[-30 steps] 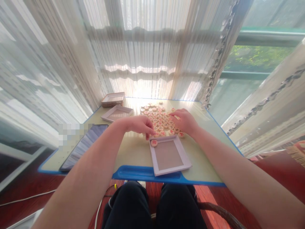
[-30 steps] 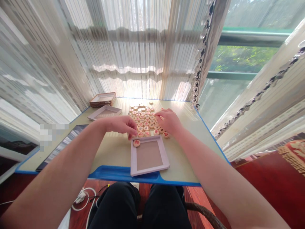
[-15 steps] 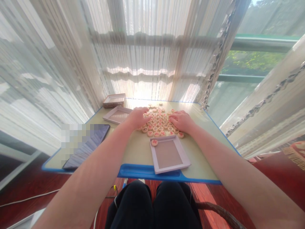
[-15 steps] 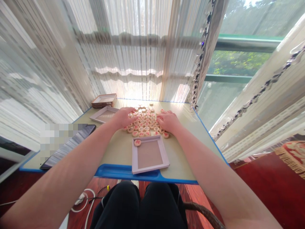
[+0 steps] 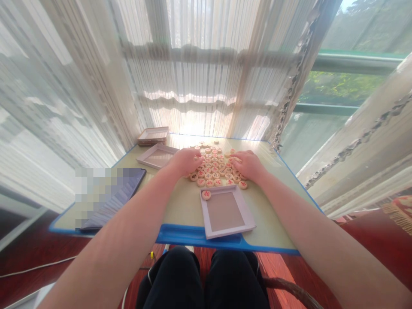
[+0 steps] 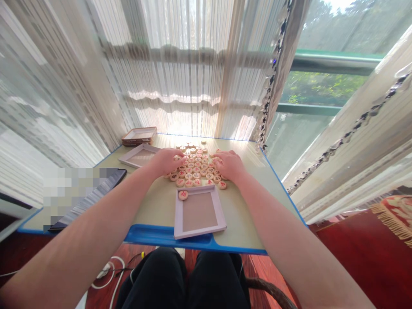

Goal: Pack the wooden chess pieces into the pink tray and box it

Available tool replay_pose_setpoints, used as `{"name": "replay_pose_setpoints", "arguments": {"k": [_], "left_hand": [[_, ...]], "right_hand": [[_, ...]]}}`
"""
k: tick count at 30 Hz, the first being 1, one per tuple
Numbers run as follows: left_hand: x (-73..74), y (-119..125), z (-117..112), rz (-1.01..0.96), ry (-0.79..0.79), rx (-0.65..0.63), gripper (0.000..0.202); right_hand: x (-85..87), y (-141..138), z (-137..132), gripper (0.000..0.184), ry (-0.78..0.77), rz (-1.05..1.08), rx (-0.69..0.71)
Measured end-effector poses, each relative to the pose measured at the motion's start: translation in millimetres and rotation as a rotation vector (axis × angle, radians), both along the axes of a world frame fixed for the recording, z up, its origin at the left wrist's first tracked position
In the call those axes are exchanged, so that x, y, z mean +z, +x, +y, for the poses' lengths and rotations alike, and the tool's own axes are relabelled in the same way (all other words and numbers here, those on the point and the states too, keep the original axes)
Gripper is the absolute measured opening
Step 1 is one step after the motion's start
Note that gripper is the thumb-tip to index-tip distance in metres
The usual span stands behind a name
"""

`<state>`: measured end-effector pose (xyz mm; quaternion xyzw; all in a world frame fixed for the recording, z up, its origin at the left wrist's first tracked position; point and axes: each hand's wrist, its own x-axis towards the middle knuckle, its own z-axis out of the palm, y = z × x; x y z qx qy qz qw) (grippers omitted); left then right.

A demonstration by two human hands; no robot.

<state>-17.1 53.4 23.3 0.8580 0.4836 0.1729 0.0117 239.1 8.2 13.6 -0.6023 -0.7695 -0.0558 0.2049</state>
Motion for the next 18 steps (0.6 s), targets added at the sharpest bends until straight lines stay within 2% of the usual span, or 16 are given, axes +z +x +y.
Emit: {"name": "replay_pose_setpoints", "arguments": {"k": [4,7,11,18], "left_hand": [[0.9,0.6,-2.1,0.057,0.012,-0.005,0.06],[-3.6,0.3,-1.8,0.115,-0.105,0.057,0.071],[-8.6,-0.3,0.6,0.097,-0.19,0.054,0.072],[-4.3,2.2,-1.8,0.031,-0.216,0.059,0.071]], "right_hand": [[2.2,-1.6,-1.6,0.036,-0.041,-0.04,0.082],[3.7,-2.4,-1.9,0.036,-0.038,-0.051,0.102],[2.7,0.8,0.6,0.032,-0.043,-0.026,0.123],[2.6,2.0,0.3,0.037,-0.089,-0.051,0.066]]}}
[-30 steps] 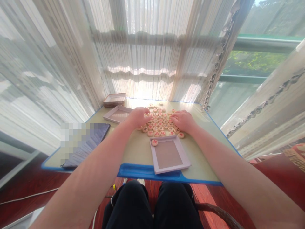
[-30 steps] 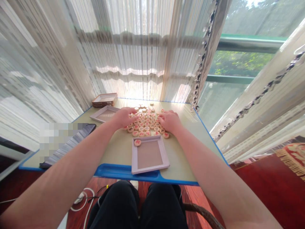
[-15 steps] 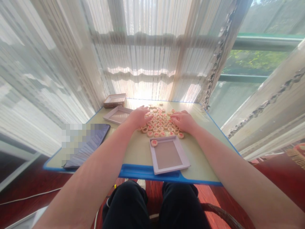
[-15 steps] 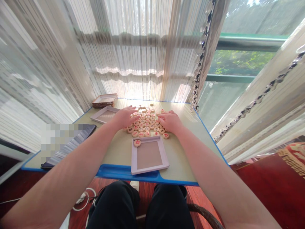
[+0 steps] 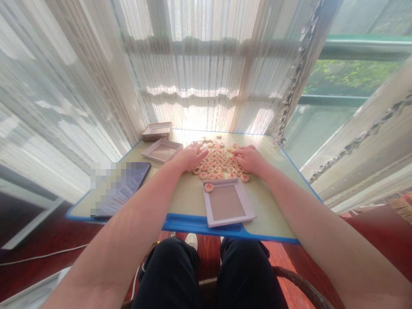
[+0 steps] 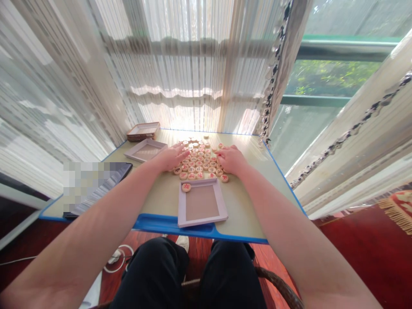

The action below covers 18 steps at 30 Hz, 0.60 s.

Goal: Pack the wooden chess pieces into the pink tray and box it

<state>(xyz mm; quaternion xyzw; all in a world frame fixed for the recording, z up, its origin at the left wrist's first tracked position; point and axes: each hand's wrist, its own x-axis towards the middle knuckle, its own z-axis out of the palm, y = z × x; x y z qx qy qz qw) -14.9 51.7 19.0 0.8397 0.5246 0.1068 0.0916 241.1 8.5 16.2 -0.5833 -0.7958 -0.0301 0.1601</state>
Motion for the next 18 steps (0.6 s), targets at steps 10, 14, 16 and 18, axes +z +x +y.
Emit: {"name": "replay_pose_setpoints", "arguments": {"k": [10,14,16,18], "left_hand": [[-1.7,-0.5,7.0,-0.101,0.16,-0.003,0.06],[-0.9,-0.4,8.4,-0.124,0.212,-0.017,0.051],[0.7,-0.6,7.4,-0.13,0.227,-0.015,0.051],[2.5,-0.8,6.2,-0.126,0.229,-0.012,0.051]], "right_hand": [[-2.3,12.3,5.0,0.032,-0.016,0.093,-0.152],[-2.5,15.3,3.9,0.03,0.0,0.088,-0.18],[-2.9,15.2,4.2,0.031,0.022,0.085,-0.213],[-3.0,14.2,5.0,0.033,0.037,0.098,-0.238]]}}
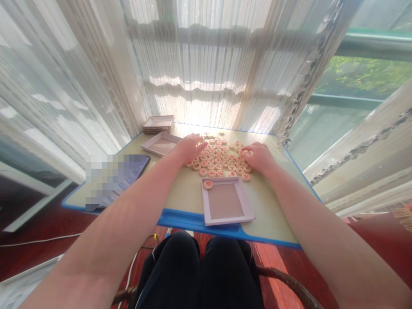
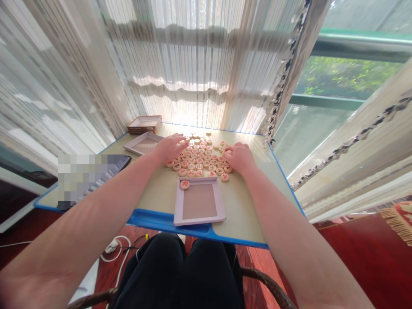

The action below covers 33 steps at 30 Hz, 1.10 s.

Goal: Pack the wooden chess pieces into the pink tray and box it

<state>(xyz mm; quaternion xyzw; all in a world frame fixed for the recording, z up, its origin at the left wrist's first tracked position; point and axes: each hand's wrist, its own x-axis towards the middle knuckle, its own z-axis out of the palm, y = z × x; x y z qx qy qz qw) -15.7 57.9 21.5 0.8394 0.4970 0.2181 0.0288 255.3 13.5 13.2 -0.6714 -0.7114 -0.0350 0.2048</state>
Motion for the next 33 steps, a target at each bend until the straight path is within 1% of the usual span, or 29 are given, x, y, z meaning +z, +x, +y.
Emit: {"name": "replay_pose_setpoints", "arguments": {"k": [4,7,11,14,17,20,21,22,24,26,28,30,33], "left_hand": [[1.6,-0.8,-0.6,0.005,-0.002,0.005,0.051],[0.2,-1.6,0.7,-0.02,0.018,-0.014,0.05],[0.1,-1.8,-0.8,-0.038,0.092,-0.02,0.045],[6.7,-0.5,-6.1,-0.065,0.183,-0.019,0.039],[17.5,0.8,-12.2,-0.078,0.194,-0.057,0.036],[28.3,-0.2,-19.0,-0.096,0.179,-0.028,0.037],[31.7,-1.3,-21.9,-0.099,0.133,-0.02,0.036],[35.2,-2.7,-25.2,-0.091,0.052,-0.026,0.036],[42.4,-6.2,-33.2,-0.057,-0.179,-0.057,0.036],[49.7,-9.6,-41.7,-0.018,-0.406,-0.096,0.035],[56.0,-11.8,-49.1,0.03,-0.603,-0.158,0.033],[60.0,-12.4,-53.7,0.089,-0.727,-0.215,0.03],[61.1,-11.3,-55.0,0.181,-0.787,-0.251,0.028]], "right_hand": [[0.0,-1.7,3.0,0.034,-0.018,0.035,-0.043],[-1.1,-0.9,5.3,0.034,-0.029,0.053,-0.048],[-3.6,0.3,7.6,0.037,-0.033,0.043,-0.077],[-4.7,-0.4,8.7,0.034,-0.015,0.051,-0.086],[-2.9,-3.1,8.0,0.025,-0.008,0.122,-0.091],[4.3,-8.7,1.0,0.015,0.043,0.236,-0.104],[8.0,-11.4,-3.4,0.013,0.08,0.263,-0.09],[12.0,-14.7,-9.0,0.012,0.125,0.281,-0.059],[20.4,-22.9,-22.7,0.013,0.196,0.291,0.045],[27.5,-32.9,-37.4,0.016,0.196,0.309,0.149],[32.1,-42.8,-49.8,0.019,0.151,0.377,0.214],[34.2,-50.6,-57.7,0.021,0.117,0.45,0.254],[34.7,-55.9,-62.5,0.023,0.06,0.494,0.294]]}}
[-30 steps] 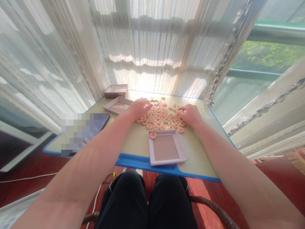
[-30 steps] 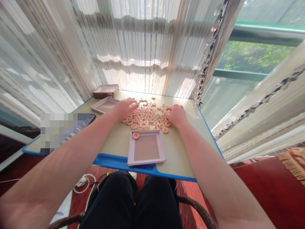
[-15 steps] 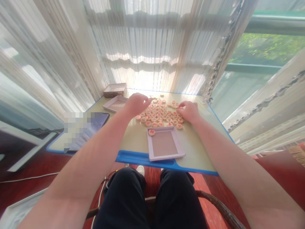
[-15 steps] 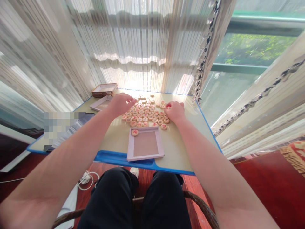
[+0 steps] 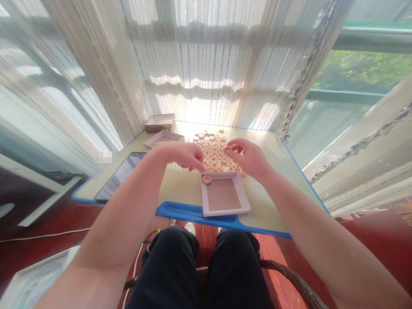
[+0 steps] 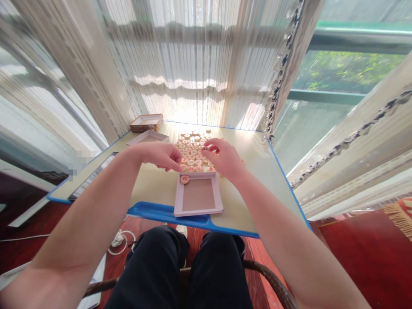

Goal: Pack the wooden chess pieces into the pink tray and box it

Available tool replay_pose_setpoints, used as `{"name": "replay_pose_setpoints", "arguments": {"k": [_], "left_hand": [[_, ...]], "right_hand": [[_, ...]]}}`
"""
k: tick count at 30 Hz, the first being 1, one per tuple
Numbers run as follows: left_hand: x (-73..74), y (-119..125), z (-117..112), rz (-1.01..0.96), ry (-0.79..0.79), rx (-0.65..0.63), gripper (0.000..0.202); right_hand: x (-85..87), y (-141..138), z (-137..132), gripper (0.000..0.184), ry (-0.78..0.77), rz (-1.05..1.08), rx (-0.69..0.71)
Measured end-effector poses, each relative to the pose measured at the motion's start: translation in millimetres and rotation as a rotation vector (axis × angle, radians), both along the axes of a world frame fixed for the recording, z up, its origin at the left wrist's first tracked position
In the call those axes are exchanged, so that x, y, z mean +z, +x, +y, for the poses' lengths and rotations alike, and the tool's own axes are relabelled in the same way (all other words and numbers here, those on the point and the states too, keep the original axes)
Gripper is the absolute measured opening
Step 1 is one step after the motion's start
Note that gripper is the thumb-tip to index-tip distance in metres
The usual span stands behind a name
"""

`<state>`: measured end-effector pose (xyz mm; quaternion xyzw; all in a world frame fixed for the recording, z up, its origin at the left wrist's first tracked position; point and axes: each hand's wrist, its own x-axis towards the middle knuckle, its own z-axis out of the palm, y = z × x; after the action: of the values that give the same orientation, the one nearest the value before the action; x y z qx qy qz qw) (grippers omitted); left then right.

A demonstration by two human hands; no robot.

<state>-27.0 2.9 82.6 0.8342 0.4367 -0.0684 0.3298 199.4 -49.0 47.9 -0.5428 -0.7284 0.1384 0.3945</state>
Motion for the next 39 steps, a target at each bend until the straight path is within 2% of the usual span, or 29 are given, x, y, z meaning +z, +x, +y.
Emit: {"name": "replay_pose_setpoints", "arguments": {"k": [5,9,12,15,21,24,27,30,35,39], "left_hand": [[-3.3,2.7,2.7,0.058,-0.016,-0.054,0.028],[-6.0,7.4,1.5,0.056,-0.093,-0.093,0.022],[-9.7,11.9,1.3,0.061,-0.126,-0.113,0.019],[-13.7,14.1,3.2,0.043,-0.125,-0.108,0.017],[-12.6,8.7,6.0,0.026,-0.077,-0.077,0.014],[-11.2,7.6,5.6,0.016,-0.054,-0.045,0.014],[-13.4,10.4,5.3,-0.008,-0.067,-0.024,0.016],[-17.2,15.0,4.8,-0.068,-0.09,-0.026,0.016],[-20.1,19.7,3.7,-0.099,-0.117,-0.034,0.011],[-18.4,19.1,3.9,-0.097,-0.088,-0.057,0.009]], "right_hand": [[5.4,-1.4,-8.2,0.012,-0.062,-0.191,0.096],[11.7,-6.1,-17.7,0.017,-0.102,-0.117,0.203],[9.9,-8.1,-19.8,0.019,-0.118,-0.142,0.22],[6.9,-7.1,-20.1,0.017,-0.117,-0.285,0.256],[9.6,-7.1,-26.1,0.013,-0.1,-0.527,0.44],[7.3,-7.8,-25.5,0.013,-0.065,-0.584,0.434],[2.4,-8.8,-23.2,0.016,0.127,-0.646,0.412],[-2.1,-13.4,-22.9,0.021,0.275,-0.62,0.381],[-9.4,-24.0,-23.0,0.021,0.266,-0.651,0.332],[-15.2,-24.9,-18.4,0.023,0.199,-0.637,0.382]]}}
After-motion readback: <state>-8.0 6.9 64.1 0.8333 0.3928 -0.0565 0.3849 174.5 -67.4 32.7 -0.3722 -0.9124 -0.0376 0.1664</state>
